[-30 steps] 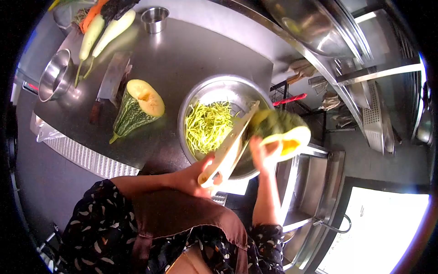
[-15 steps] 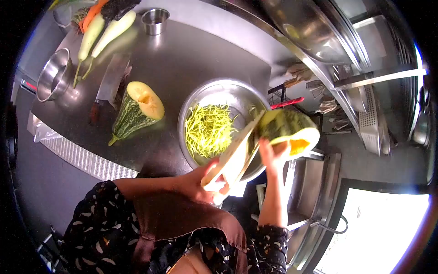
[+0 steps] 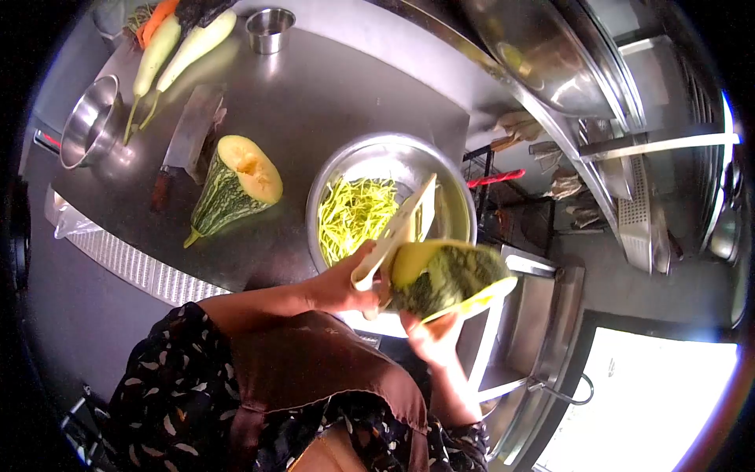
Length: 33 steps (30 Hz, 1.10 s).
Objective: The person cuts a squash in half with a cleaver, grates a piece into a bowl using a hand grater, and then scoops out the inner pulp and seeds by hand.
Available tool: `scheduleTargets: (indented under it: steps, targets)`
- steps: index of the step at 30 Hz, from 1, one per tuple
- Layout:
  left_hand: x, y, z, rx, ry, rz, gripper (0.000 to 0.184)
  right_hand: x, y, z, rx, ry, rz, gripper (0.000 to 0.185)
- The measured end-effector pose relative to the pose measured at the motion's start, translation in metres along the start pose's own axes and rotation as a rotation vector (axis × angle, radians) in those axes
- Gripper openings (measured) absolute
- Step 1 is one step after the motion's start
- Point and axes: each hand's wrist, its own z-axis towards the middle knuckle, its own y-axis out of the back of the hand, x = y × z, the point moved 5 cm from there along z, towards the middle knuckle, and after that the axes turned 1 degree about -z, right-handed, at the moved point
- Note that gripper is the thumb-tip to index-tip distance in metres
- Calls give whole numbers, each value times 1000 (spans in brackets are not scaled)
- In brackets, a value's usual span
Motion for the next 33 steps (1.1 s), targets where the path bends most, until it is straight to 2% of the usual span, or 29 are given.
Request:
scheduleTargets:
  steps: [1, 3, 4, 5, 6, 8, 9, 10, 11, 12, 13, 14, 16, 19, 20, 22, 23, 24, 25, 26, 27, 29, 31, 32, 33]
  targets:
    - [5, -8, -7, 66, 119, -148, 61, 12, -10, -5, 44, 44, -46, 88]
    - [6, -22, -18, 187, 28, 66, 69, -40, 21, 12, -323, -156, 26, 68]
    - [5, -31, -20, 201, 16, 68, 74, -44, 34, 37, -405, -258, -70, 59]
    - [-3, -34, -23, 221, -38, 150, 78, -37, 44, 64, -373, -305, -265, 52]
    - [-8, -38, -27, 230, -33, 146, 78, -30, 48, 79, -296, -239, -382, 40]
    - [-19, -33, -27, 230, -34, -93, 76, -39, 46, 53, -335, -133, -144, 38]
    - [-15, -23, -19, 153, 23, 63, 73, -37, 41, 18, -269, -289, -165, 49]
    - [-9, -12, -8, 71, 55, 30, 68, -22, 22, -3, -162, -210, -108, 57]
    - [-10, -5, -3, 29, -58, 136, 66, 4, -4, -9, -95, 29, -159, 65]
    - [-14, 1, -1, -17, -167, 243, 64, 16, -20, -13, -127, 201, -250, 74]
    - [-15, -6, -9, 34, -70, 134, 65, 4, -21, -8, -280, 191, -256, 84]
    - [-3, -18, -15, 105, -173, 177, 72, -38, 13, -3, -370, -65, -103, 84]
    - [-2, -32, -26, 200, -158, 151, 76, -69, 43, 43, -673, -302, 153, 80]
    - [-4, -34, -25, 222, -70, 26, 76, -42, 54, 72, -401, -313, -244, 46]
    - [-5, -30, -22, 206, -16, -73, 74, -46, 48, 40, -502, -233, -42, 43]
    - [-9, -13, -7, 9, 44, 75, 70, -22, 22, 6, -210, -230, -114, 57]
    - [0, -8, -3, 51, -130, 167, 70, 4, -5, -3, -156, 95, -163, 67]
    - [2, -16, -10, 83, -134, 154, 72, 8, -14, -9, -184, 233, -223, 71]
    - [4, -24, -18, 115, -138, 140, 74, -13, 1, -4, -340, 96, -198, 75]
    - [5, -32, -25, 146, -141, 127, 75, -40, 23, 8, -539, -246, -134, 79]
    - [4, -37, -29, 159, -116, 170, 76, -44, 36, 23, -635, -511, -194, 83]
    - [5, -43, -30, 180, -96, 217, 77, -59, 61, 60, -400, -374, -312, 72]
    - [3, -34, -25, 166, -209, 159, 69, -49, 40, 57, -467, -282, -220, 70]
    - [-11, -31, -23, 122, 45, 0, 61, -32, 22, 34, -293, -118, -300, 75]
    - [-10, -20, -19, 70, 73, 20, 59, -16, 7, 7, -118, 53, -375, 83]
